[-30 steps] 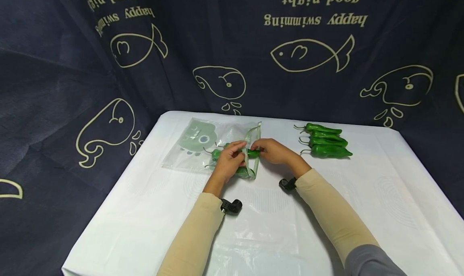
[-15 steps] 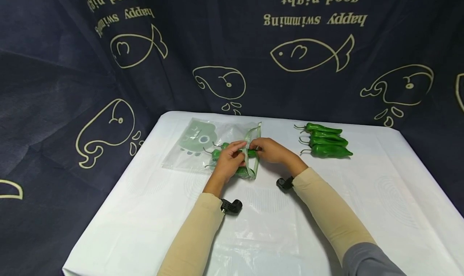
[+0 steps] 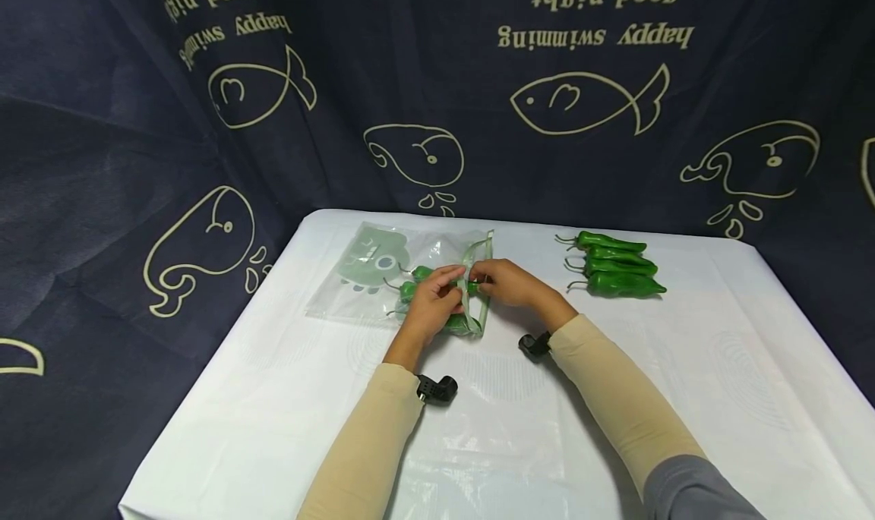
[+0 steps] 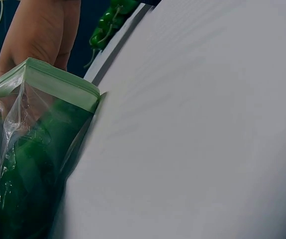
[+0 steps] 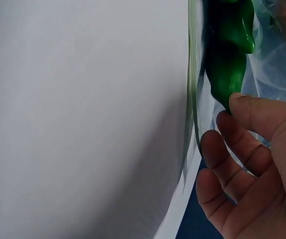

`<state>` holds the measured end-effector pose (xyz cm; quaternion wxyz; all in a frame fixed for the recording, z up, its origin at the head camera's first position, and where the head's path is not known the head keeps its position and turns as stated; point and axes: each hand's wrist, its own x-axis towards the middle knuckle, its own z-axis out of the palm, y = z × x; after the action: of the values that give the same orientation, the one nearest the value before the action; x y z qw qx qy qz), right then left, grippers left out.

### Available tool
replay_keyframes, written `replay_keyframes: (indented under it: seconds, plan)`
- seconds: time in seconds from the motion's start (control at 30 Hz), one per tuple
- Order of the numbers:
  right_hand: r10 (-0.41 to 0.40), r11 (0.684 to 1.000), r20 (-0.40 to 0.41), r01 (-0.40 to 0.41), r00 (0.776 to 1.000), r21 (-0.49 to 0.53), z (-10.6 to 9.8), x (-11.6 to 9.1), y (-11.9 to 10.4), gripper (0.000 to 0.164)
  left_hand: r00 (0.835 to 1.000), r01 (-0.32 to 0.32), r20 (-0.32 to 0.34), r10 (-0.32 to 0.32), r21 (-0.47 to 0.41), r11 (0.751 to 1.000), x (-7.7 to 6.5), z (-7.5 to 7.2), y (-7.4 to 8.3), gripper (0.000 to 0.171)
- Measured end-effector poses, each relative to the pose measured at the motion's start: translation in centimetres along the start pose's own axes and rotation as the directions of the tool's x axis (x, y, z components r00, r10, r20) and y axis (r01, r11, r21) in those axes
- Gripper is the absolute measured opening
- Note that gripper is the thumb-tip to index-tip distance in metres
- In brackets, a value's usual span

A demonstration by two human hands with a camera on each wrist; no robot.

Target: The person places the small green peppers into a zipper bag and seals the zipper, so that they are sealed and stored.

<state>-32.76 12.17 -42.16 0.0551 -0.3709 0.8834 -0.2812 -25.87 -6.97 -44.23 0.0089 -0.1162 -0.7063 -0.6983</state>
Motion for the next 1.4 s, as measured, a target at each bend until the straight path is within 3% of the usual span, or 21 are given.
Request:
replay_keyframes:
  seconds: [0.23, 0.47, 0.7, 0.8, 1.07, 1.4]
  plan:
    - [0.049, 0.999, 0.000, -0.049, 0.999, 0.001, 0.0, 0.3, 0.0, 0.007, 0.999, 0.017, 0.031, -0.017, 0.001, 1.000, 0.1, -0.1, 0.2, 0.042]
    - [0.078, 0.997, -0.010, -0.078, 0.997, 0.002, 0.1, 0.4, -0.2, 0.004, 0.999, 0.009, 0.041, -0.009, 0.005, 1.000, -1.2, 0.0, 3.0, 0.042]
    - [0.113, 0.993, -0.023, -0.113, 0.993, -0.018, 0.3, 0.8, -0.2, 0.006, 0.999, 0.013, 0.045, -0.013, 0.004, 1.000, -1.2, 0.0, 3.1, 0.042]
    - [0.111, 0.993, -0.038, -0.112, 0.993, -0.025, 0.4, 1.0, 0.0, 0.010, 0.999, 0.016, 0.043, -0.016, 0.004, 1.000, -1.2, 0.0, 3.0, 0.042]
    - [0.109, 0.993, -0.057, -0.111, 0.992, -0.030, 0.5, 1.0, -0.1, 0.012, 1.000, 0.020, 0.019, -0.020, -0.005, 1.000, 0.1, -0.1, 0.0, 0.042]
    - [0.122, 0.992, -0.095, -0.124, 0.988, -0.021, -0.9, -1.0, -0.4, 0.009, 1.000, -0.006, -0.001, 0.006, 0.014, 1.000, 0.1, 0.1, -0.1, 0.042]
